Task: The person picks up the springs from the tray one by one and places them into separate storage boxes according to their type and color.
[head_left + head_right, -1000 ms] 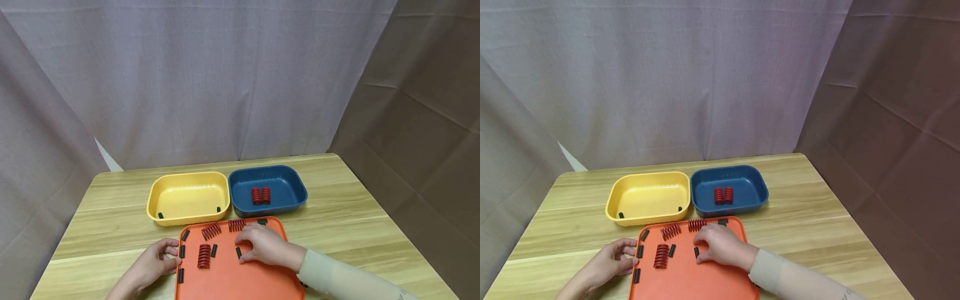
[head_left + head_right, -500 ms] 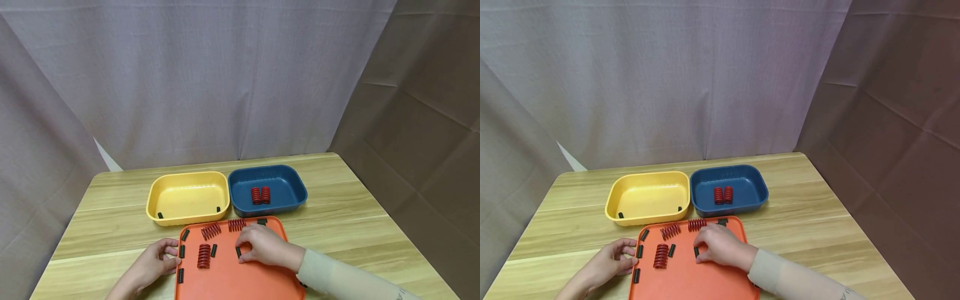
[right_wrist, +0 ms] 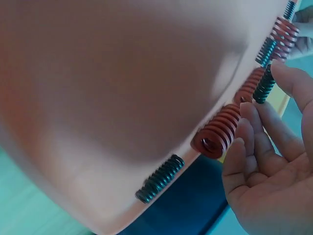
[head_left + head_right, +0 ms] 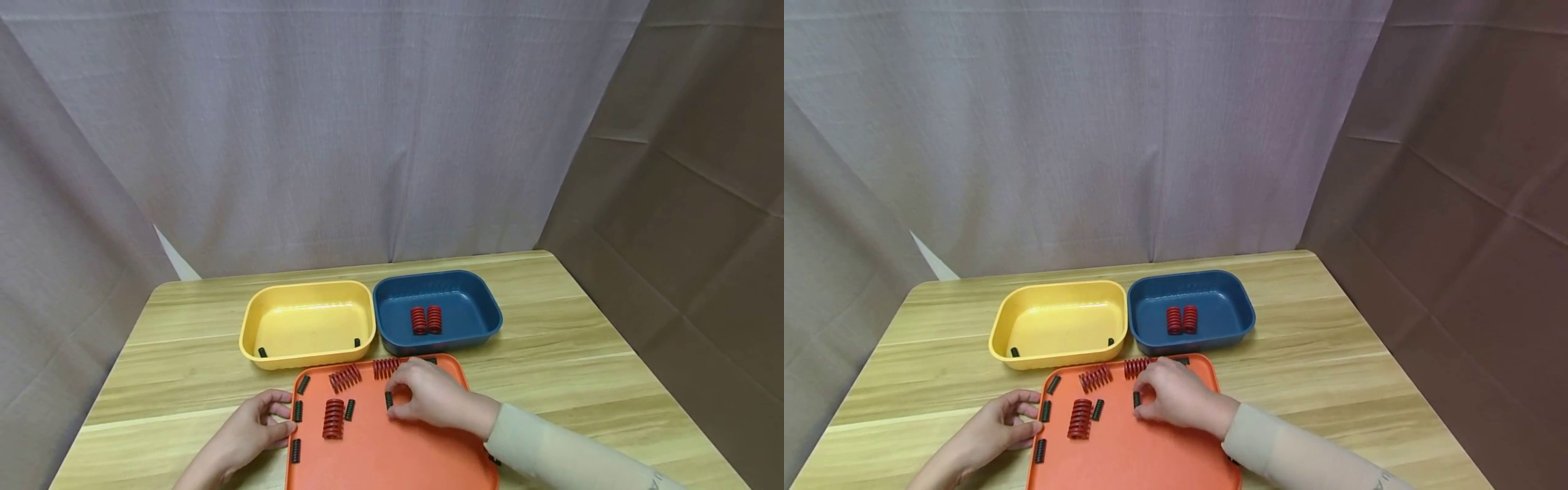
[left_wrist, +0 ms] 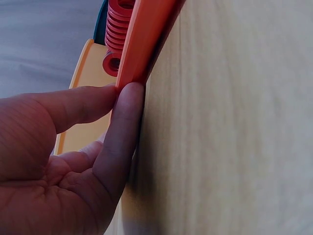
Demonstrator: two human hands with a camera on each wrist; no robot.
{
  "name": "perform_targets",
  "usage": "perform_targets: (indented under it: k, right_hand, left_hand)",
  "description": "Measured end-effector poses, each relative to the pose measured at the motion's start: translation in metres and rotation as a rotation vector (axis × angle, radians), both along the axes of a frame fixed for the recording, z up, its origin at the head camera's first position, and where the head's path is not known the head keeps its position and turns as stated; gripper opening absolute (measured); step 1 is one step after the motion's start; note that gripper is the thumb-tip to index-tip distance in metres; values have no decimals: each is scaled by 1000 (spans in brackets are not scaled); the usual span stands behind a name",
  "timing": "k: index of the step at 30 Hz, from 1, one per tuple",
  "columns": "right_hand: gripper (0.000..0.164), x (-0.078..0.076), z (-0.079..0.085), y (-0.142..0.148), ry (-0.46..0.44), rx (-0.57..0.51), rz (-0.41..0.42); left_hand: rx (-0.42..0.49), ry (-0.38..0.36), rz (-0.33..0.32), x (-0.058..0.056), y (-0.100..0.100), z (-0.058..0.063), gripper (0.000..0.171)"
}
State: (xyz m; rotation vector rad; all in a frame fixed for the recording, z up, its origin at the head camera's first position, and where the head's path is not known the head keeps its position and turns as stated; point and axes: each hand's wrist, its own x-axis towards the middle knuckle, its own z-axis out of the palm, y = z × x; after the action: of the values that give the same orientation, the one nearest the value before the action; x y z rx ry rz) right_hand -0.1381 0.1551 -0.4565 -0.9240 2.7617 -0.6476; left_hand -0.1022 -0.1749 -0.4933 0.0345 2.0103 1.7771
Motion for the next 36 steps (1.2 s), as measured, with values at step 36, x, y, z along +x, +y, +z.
perform_targets:
  k: [36]
  right_hand:
    - [26, -58, 19, -85, 72, -397, -348]
  left_hand:
    - [7, -5, -6, 0, 0, 0, 52]
